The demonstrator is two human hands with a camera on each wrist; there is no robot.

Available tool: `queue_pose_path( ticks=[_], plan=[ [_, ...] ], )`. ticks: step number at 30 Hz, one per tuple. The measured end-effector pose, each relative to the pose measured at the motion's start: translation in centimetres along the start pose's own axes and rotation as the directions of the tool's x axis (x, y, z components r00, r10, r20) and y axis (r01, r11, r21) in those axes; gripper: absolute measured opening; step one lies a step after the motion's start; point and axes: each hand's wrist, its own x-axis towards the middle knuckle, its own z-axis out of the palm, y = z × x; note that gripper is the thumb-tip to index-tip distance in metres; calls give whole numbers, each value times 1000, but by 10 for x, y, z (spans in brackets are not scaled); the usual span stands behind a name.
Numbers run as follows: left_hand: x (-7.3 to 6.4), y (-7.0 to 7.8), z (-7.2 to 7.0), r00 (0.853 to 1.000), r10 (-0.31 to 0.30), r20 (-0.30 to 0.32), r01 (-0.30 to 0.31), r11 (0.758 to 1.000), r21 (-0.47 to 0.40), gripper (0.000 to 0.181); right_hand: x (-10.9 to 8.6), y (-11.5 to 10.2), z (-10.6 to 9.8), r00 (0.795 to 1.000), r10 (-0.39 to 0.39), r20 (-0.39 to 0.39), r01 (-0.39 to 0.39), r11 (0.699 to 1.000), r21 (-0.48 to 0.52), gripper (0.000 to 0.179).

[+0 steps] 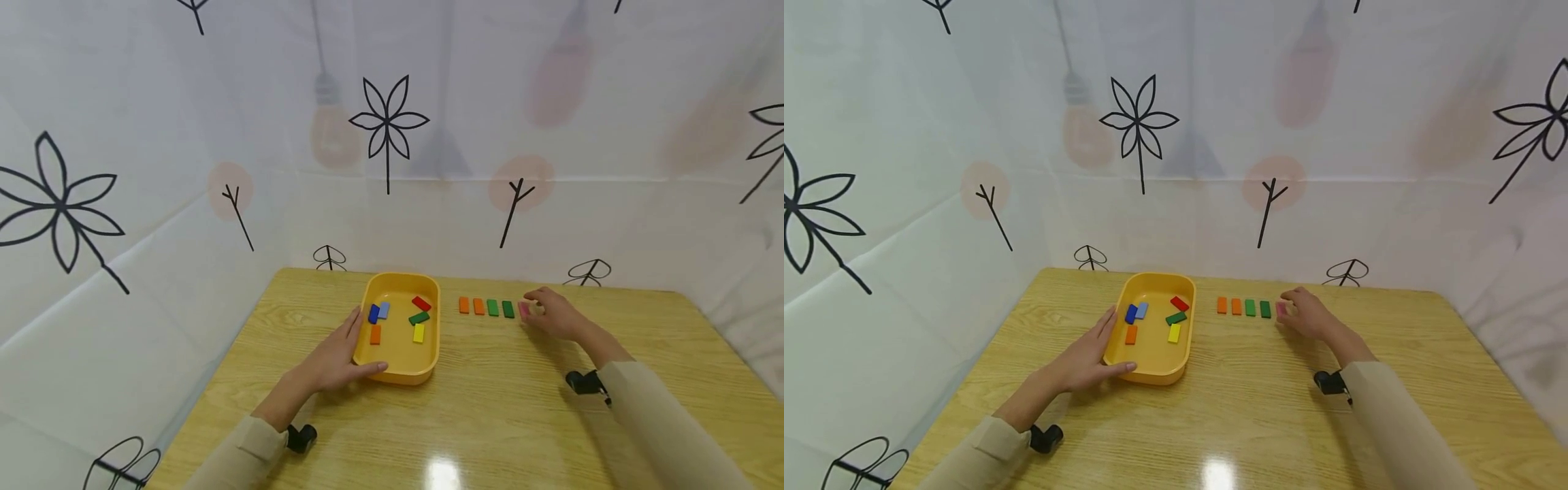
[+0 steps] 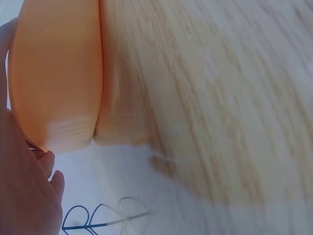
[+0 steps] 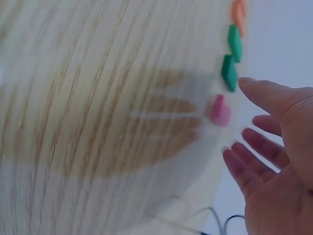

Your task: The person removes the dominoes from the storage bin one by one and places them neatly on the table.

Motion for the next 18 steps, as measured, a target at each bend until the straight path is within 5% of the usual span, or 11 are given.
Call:
queue_pose_path(
  ticks=[18],
  plan=[
    [-1,-4,2,1000,20,-20,-21,1000,-5,122,-1,-82,0,989,-143,-32,145,988,47,53]
  ],
)
